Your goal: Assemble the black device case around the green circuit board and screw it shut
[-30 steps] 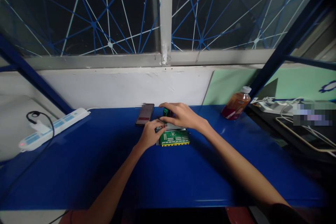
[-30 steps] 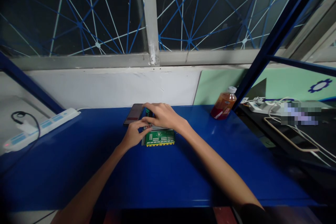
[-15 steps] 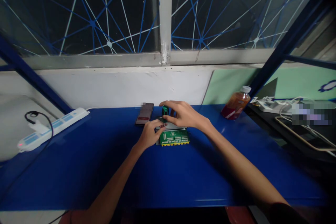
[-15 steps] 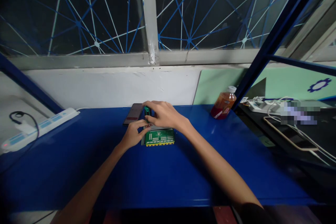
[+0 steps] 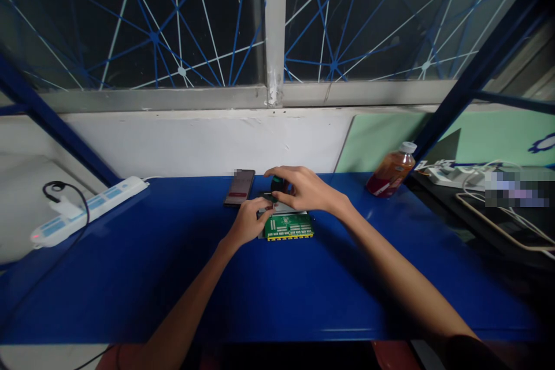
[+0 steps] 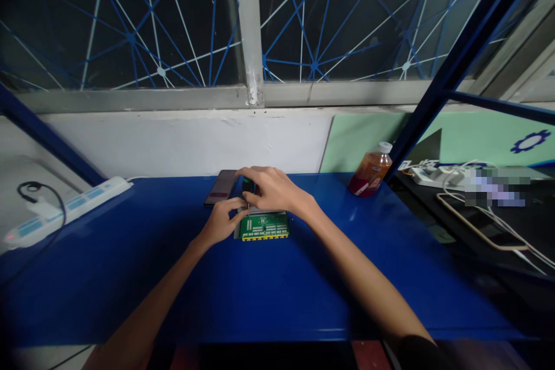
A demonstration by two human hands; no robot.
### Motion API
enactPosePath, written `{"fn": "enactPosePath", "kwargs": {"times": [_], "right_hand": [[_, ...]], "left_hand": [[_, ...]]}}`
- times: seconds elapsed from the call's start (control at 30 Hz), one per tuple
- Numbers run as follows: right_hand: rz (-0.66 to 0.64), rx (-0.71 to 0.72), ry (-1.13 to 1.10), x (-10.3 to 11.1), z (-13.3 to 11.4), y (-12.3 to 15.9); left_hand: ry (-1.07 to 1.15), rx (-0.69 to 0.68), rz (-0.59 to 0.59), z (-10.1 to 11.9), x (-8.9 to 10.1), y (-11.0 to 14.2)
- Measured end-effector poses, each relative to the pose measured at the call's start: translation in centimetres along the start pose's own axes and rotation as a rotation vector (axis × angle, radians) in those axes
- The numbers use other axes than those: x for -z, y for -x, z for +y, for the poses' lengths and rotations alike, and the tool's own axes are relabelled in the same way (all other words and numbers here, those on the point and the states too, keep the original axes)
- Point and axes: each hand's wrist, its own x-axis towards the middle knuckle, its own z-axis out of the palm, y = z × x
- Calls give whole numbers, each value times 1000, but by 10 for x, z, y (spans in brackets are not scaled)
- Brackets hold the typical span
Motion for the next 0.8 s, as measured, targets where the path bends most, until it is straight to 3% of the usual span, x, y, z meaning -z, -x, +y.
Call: {"fn": "enactPosePath", "kwargs": {"times": [0.4,0.8], "right_hand": [[4,-23,10,-6,2,-2],[15,9,-40,-4,2,-2]], "left_hand": [[-10,-10,62,-2,-1,0],[-19,17,5,1,3,-1]]}}
